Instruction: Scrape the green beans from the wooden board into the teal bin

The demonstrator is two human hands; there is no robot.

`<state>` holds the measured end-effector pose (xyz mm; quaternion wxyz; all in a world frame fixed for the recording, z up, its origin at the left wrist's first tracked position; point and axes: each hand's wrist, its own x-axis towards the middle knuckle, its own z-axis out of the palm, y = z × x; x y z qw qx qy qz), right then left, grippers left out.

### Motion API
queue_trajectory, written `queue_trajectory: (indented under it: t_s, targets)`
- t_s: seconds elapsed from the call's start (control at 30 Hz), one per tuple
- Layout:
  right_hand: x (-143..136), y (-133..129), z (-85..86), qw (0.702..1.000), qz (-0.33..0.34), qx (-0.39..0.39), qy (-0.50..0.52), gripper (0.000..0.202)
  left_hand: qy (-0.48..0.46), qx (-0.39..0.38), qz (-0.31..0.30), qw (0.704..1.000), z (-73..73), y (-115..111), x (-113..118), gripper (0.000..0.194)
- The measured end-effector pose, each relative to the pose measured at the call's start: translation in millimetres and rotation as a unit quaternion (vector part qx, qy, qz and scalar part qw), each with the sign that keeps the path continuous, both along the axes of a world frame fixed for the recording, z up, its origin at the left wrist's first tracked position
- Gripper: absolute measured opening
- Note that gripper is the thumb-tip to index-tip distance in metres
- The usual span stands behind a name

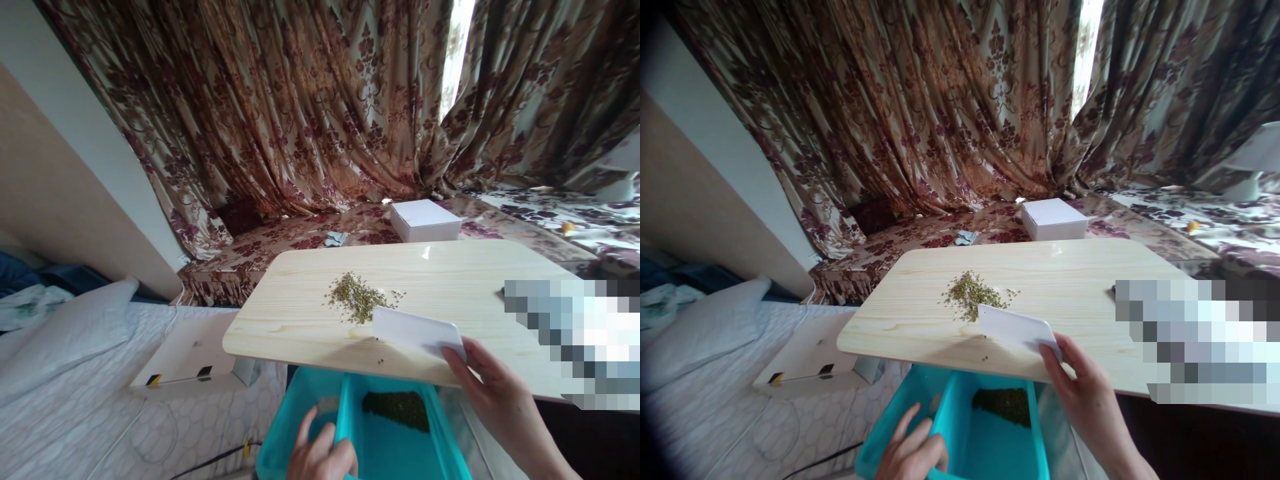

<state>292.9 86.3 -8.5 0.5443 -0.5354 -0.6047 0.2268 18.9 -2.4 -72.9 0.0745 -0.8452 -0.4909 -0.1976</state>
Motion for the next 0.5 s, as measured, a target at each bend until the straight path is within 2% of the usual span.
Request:
queue_trajectory:
  t_s: [0.17,0.37,0.5]
  targets:
    - [4,0,-7.6,0.999,0.026,-0.018,0.001,0.027,-0.028,-0.018,0.012,0.999,-0.4,1,2,0.018]
    - [9,-23,0.4,0.998,0.055,-0.03,0.014,0.029,-0.08,-0.045,0.005,0.996,6.6,-1,7,0.038]
    - [17,-31,-0.5,0.997,0.057,-0.042,0.025,0.033,-0.074,-0.027,0.004,0.997,3.0,-2,9,0.03]
